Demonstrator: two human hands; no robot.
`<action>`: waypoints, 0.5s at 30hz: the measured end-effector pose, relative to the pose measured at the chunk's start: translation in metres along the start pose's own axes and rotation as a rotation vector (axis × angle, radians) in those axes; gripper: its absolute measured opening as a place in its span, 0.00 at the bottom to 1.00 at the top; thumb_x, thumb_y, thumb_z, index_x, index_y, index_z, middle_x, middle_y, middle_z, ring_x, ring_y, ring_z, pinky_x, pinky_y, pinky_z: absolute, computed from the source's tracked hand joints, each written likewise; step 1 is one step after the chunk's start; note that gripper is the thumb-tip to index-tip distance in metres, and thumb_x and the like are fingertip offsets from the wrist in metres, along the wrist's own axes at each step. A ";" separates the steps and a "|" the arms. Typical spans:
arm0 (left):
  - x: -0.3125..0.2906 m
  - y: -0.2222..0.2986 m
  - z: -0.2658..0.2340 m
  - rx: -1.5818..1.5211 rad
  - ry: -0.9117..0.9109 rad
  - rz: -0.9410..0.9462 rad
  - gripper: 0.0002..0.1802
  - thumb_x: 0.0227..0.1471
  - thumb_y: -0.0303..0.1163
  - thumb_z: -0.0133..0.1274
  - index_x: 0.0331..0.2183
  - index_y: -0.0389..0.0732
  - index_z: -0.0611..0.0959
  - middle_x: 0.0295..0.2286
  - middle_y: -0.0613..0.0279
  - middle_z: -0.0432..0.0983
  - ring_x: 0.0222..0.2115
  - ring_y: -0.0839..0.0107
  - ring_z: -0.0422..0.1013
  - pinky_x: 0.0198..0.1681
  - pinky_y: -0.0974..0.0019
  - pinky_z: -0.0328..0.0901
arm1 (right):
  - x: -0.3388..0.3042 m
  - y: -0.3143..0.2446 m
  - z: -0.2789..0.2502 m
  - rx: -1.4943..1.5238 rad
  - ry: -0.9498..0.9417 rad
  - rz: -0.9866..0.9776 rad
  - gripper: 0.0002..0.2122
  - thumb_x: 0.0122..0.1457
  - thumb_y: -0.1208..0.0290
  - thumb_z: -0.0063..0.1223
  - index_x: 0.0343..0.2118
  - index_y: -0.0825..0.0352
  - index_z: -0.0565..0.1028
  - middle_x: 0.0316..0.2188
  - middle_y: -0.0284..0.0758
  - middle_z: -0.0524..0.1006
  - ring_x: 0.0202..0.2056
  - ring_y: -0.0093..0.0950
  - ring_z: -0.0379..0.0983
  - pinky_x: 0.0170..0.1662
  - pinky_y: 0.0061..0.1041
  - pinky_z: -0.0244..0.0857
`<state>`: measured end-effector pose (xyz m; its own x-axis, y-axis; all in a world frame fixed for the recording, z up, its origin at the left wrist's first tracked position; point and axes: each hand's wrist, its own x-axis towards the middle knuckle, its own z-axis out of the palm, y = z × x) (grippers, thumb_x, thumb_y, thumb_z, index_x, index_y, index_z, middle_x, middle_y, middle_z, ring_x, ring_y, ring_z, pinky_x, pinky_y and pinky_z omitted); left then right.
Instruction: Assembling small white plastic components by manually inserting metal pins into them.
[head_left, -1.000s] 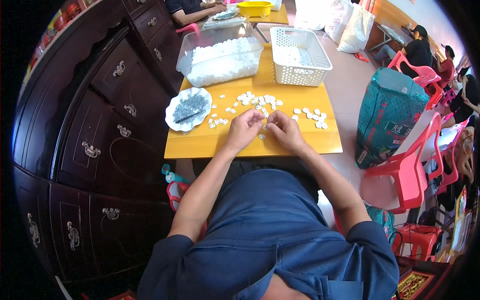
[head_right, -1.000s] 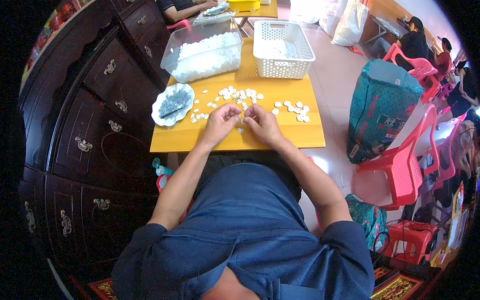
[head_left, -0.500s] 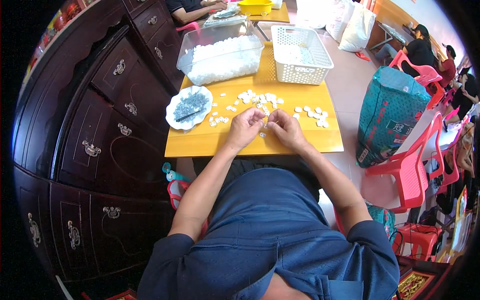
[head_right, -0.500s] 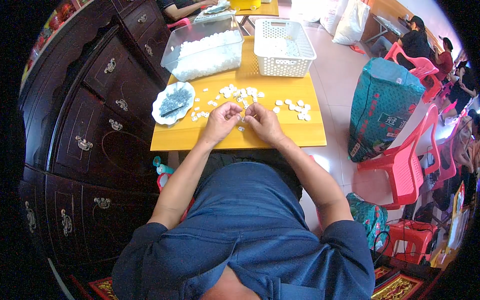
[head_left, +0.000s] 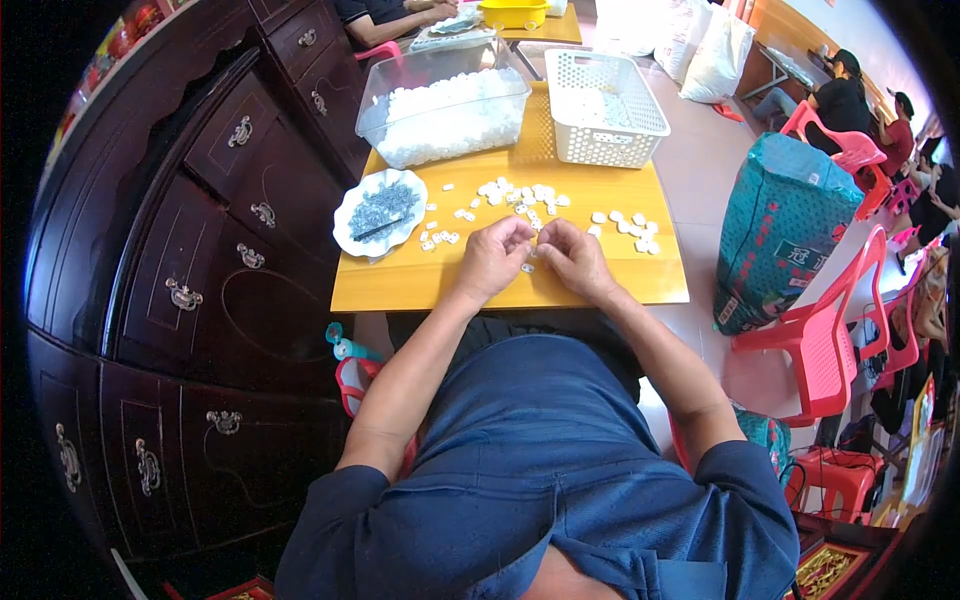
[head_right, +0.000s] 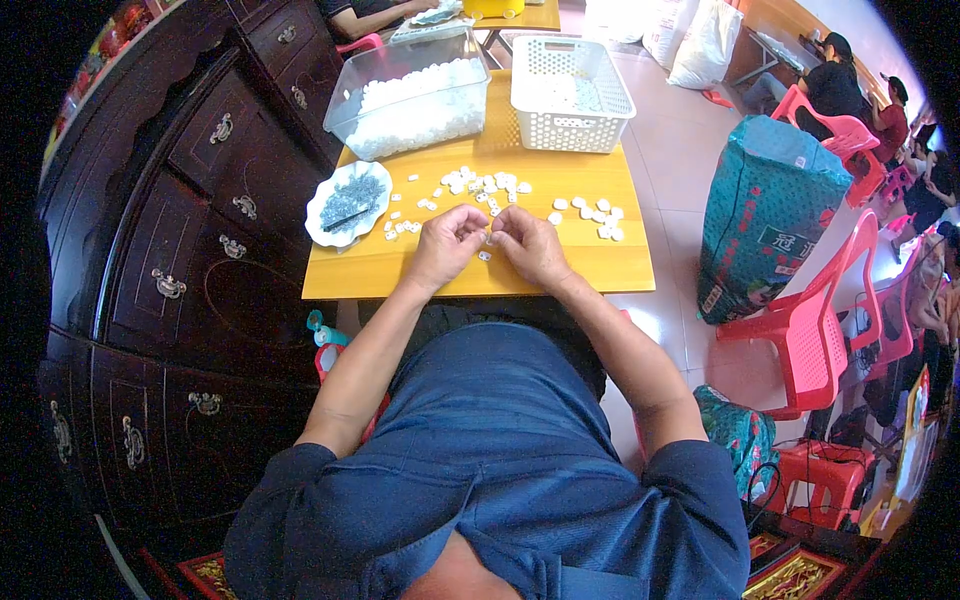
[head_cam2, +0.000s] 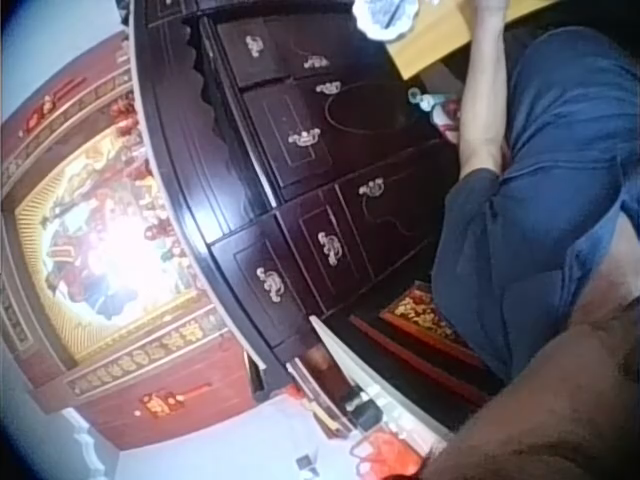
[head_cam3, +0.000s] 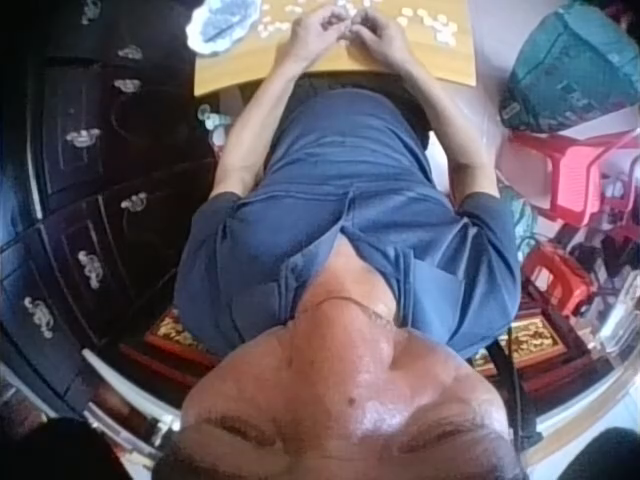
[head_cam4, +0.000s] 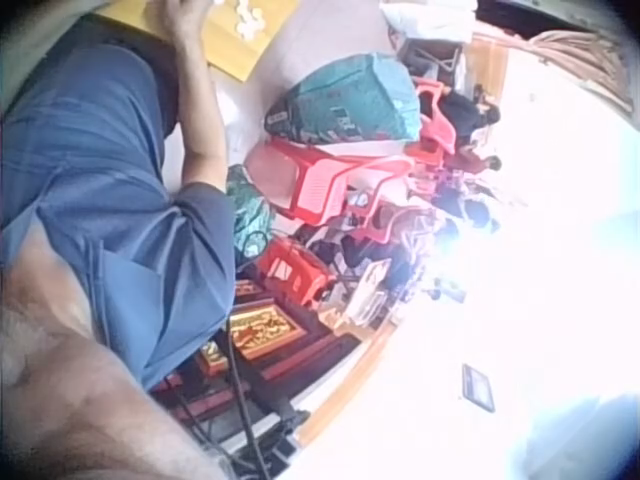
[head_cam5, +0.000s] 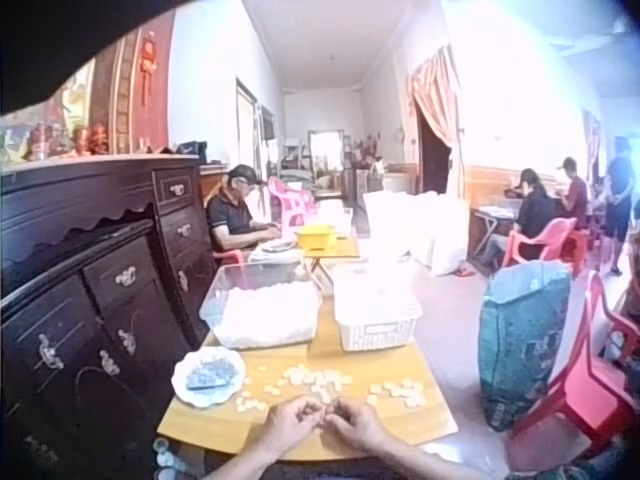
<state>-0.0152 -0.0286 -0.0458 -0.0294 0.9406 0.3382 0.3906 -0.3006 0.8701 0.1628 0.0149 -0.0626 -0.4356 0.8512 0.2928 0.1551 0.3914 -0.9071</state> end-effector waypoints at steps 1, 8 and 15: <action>-0.001 0.003 0.000 0.041 0.001 -0.003 0.07 0.51 0.21 0.56 0.35 0.36 0.82 0.26 0.63 0.81 0.25 0.78 0.76 0.32 0.71 0.72 | 0.000 0.002 0.001 0.000 0.000 -0.001 0.05 0.58 0.74 0.59 0.34 0.67 0.74 0.24 0.31 0.77 0.24 0.18 0.71 0.30 0.22 0.67; 0.003 -0.001 -0.001 -0.073 0.013 -0.015 0.09 0.50 0.21 0.56 0.37 0.36 0.83 0.26 0.61 0.81 0.24 0.76 0.76 0.32 0.70 0.72 | 0.002 0.006 -0.002 0.155 0.013 0.032 0.04 0.59 0.76 0.58 0.34 0.68 0.74 0.25 0.27 0.76 0.26 0.16 0.70 0.31 0.19 0.66; 0.012 0.006 -0.008 0.183 -0.005 -0.025 0.12 0.49 0.25 0.57 0.39 0.37 0.84 0.28 0.56 0.81 0.28 0.67 0.78 0.35 0.65 0.72 | 0.012 0.010 -0.027 0.335 0.181 0.097 0.04 0.60 0.76 0.57 0.36 0.67 0.73 0.28 0.26 0.75 0.28 0.16 0.70 0.32 0.17 0.67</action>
<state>-0.0205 -0.0205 -0.0336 -0.0370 0.9483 0.3152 0.5511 -0.2437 0.7981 0.1827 0.0384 -0.0597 -0.2648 0.9383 0.2223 -0.1228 0.1958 -0.9729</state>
